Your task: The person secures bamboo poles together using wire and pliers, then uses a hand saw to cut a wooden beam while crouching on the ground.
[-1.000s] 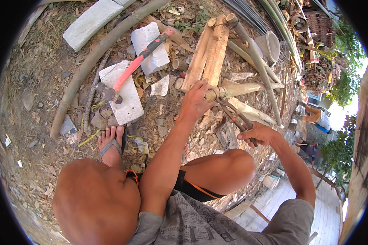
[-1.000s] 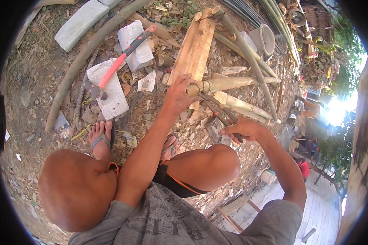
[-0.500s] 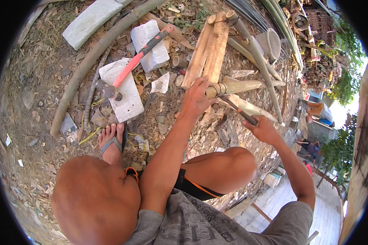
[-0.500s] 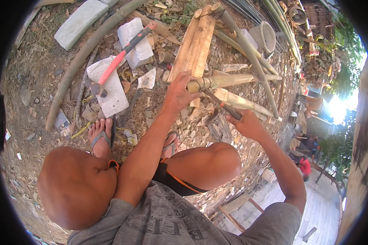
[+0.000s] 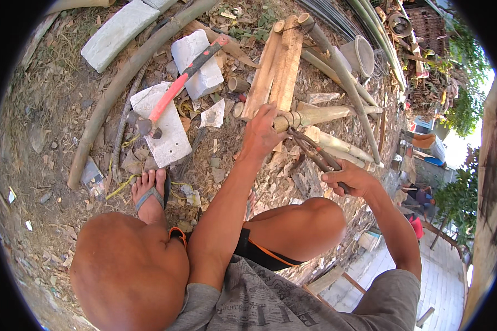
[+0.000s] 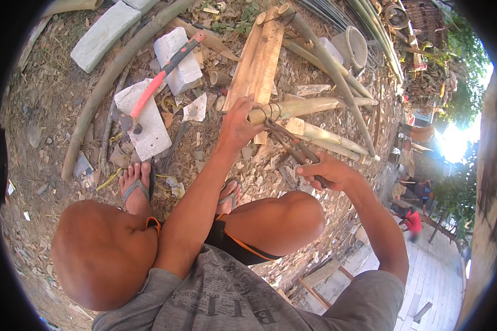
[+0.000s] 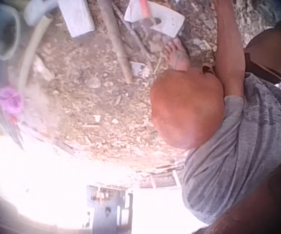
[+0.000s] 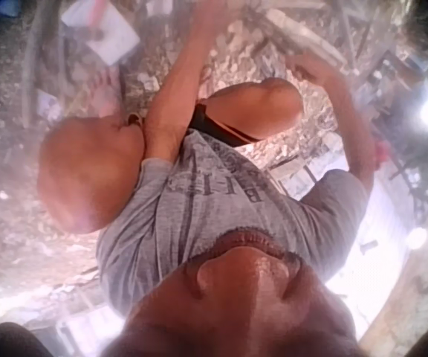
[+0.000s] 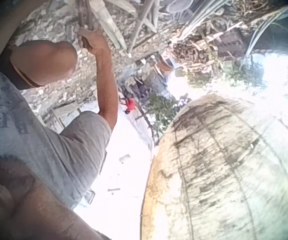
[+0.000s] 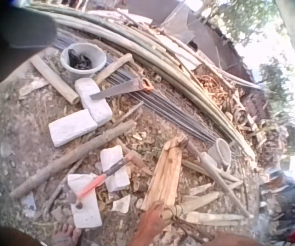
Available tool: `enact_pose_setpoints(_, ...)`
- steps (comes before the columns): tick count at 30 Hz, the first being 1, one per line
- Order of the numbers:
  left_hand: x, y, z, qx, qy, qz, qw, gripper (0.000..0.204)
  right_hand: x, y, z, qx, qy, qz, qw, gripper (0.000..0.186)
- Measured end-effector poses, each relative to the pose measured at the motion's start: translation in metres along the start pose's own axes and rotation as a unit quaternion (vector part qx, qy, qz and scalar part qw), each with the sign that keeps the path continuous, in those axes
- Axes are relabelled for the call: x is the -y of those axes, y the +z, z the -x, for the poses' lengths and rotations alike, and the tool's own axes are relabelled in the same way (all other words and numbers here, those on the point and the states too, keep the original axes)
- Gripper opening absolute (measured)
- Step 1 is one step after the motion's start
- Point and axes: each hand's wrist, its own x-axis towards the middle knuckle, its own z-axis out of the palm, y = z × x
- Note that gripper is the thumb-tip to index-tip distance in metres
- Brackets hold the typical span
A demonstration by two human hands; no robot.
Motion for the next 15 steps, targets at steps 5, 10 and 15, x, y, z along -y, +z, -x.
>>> enact_pose_setpoints(5,-0.002,-0.005,-0.002,0.013,-0.010,-0.010,1.000,0.059,0.026,0.028,0.019,-0.218,-0.171,0.372,0.886,0.051)
enact_pose_setpoints(10,-0.010,-0.006,-0.003,0.028,-0.042,0.012,0.999,0.057,0.002,0.010,0.006,-0.424,-0.367,0.652,0.510,0.055)
enact_pose_setpoints(15,-0.014,-0.006,-0.002,0.027,-0.031,0.016,0.999,0.057,-0.011,-0.027,-0.018,-0.243,-0.128,0.395,0.877,0.054)
